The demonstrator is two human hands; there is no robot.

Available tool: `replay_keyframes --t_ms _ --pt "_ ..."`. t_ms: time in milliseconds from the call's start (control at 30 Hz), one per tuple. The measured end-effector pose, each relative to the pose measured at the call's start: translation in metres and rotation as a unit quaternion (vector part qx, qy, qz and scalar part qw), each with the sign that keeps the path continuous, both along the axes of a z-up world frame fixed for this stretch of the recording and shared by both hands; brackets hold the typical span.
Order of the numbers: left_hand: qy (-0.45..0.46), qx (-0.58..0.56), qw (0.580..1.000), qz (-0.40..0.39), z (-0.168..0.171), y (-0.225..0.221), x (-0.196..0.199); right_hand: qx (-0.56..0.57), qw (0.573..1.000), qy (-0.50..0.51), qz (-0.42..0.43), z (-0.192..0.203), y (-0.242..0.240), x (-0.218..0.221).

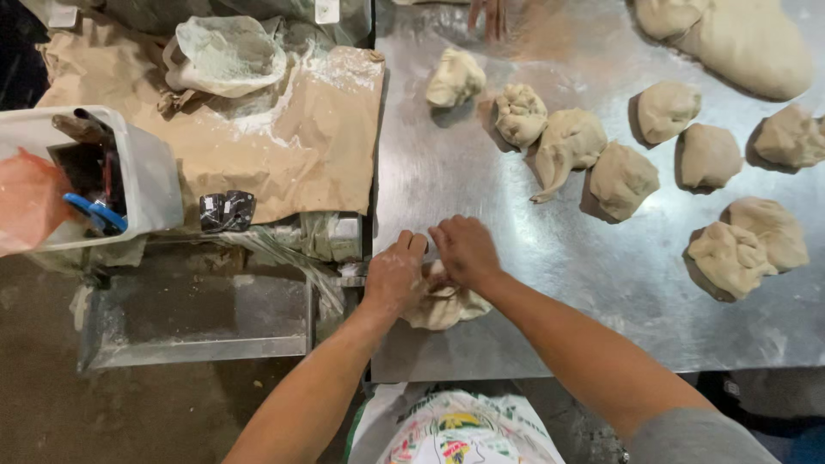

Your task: The person takes individual pieces of dough from a table and rolls them into long, cylindrical shapes by hand.

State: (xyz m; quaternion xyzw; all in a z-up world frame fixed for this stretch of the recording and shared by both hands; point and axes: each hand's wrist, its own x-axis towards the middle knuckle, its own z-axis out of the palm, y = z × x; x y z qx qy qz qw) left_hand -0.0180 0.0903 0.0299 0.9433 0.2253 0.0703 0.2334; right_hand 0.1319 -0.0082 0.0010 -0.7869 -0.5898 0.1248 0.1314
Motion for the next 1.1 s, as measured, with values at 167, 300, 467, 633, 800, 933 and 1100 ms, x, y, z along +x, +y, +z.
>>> replay_keyframes --t_ms 167,300,467,633,800,933,1100 --pt "0.002 -0.025 1.000 0.011 -0.046 0.029 0.024 0.090 0.989 0.051 -0.102 -0.033 0.030 0.011" --pt "-0.002 -0.036 0.999 -0.031 -0.040 0.043 0.031 0.058 0.994 0.070 -0.058 -0.024 0.022 0.021" --pt "-0.009 0.078 0.997 -0.021 -0.049 -0.007 0.009 -0.036 0.990 0.099 -0.098 -0.003 0.008 0.021" --pt "-0.072 0.085 0.994 0.011 -0.049 0.009 0.017 0.261 0.964 -0.036 0.044 -0.003 0.015 0.018" --pt "-0.047 0.142 0.988 -0.032 -0.033 0.002 0.008 0.116 0.992 0.055 0.004 -0.029 -0.008 0.023" --pt "-0.044 0.130 0.990 0.007 -0.053 0.017 0.025 0.233 0.963 -0.098 0.088 -0.028 -0.007 0.033" --pt "-0.043 0.119 0.990 -0.068 -0.082 -0.002 0.017 0.094 0.994 0.054 -0.023 -0.022 -0.023 0.018"
